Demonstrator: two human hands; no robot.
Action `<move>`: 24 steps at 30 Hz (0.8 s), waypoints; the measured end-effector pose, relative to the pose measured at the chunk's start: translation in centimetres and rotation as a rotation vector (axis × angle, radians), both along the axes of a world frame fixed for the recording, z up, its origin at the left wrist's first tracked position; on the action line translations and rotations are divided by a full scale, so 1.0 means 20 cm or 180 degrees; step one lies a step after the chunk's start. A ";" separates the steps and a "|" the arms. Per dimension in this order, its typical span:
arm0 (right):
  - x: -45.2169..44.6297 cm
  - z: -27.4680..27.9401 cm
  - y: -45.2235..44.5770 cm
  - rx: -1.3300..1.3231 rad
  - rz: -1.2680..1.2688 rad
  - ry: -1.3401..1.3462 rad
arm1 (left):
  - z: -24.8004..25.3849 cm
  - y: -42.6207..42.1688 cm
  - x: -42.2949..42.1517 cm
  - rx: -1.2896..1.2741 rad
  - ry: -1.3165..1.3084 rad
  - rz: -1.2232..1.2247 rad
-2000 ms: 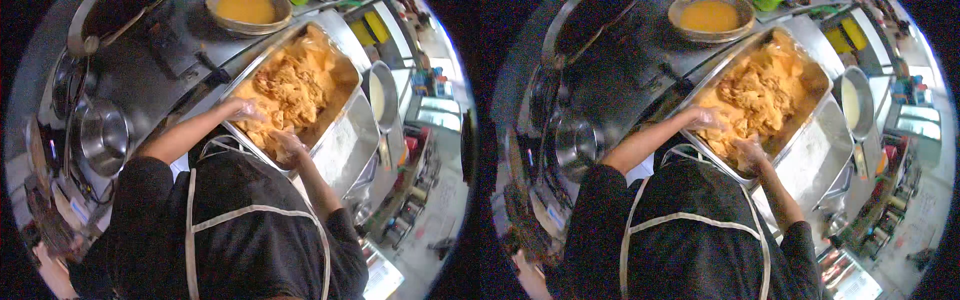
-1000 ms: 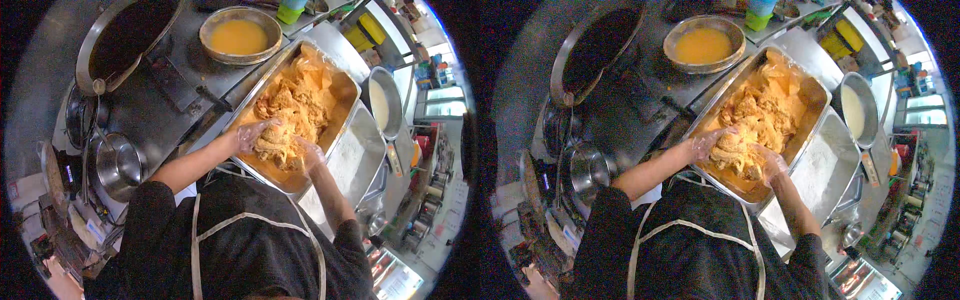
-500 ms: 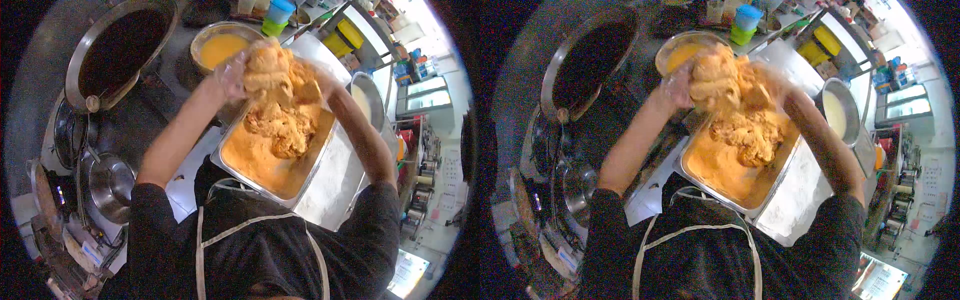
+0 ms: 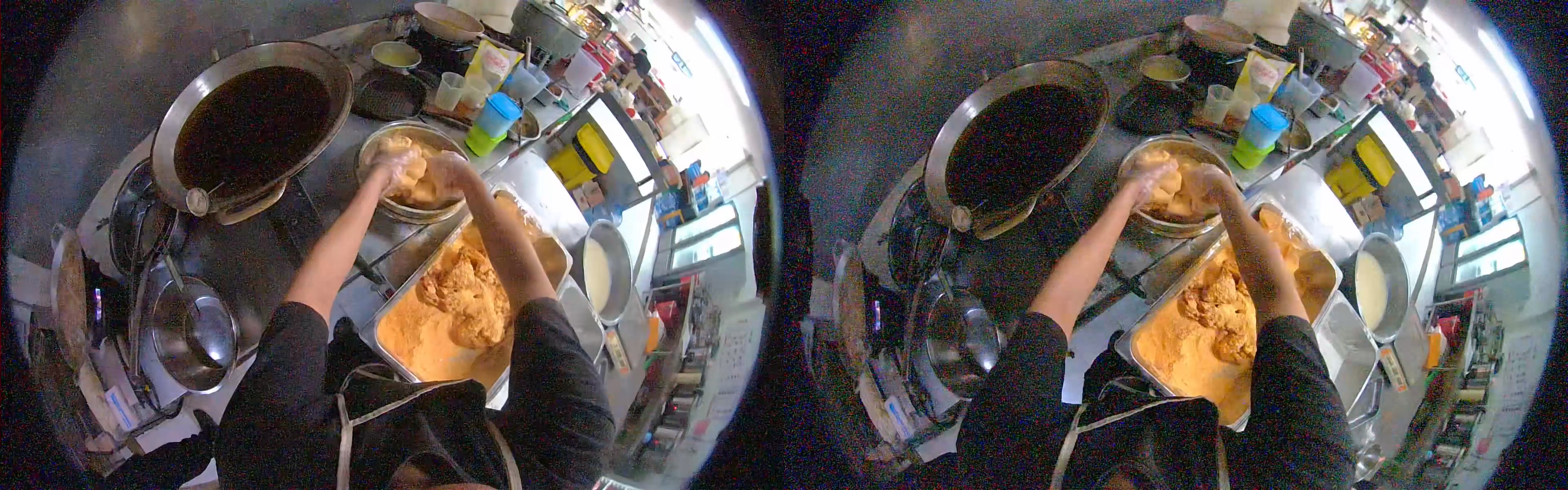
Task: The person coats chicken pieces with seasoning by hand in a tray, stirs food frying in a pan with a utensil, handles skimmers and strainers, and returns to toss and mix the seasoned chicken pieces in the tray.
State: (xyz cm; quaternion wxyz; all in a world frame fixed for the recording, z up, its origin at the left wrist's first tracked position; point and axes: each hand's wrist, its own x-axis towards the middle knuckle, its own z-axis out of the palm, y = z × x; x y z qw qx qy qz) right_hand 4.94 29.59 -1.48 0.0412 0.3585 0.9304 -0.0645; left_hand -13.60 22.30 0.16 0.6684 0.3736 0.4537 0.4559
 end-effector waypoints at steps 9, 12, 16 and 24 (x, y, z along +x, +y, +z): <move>0.12 0.04 0.01 0.0995 -0.0298 0.0871 | -0.56 0.63 0.01 0.1470 0.1224 0.2152; 0.07 0.13 -0.19 0.0588 -0.0475 0.2124 | -0.40 0.45 0.04 0.0985 0.0766 0.2009; 0.06 -0.17 -0.20 0.0632 -0.0892 0.0633 | -0.50 0.10 0.14 0.1726 0.2648 0.0897; 0.02 0.04 -0.26 0.0223 -0.0453 -0.1126 | -0.17 -0.20 0.22 0.1511 0.3997 -0.0490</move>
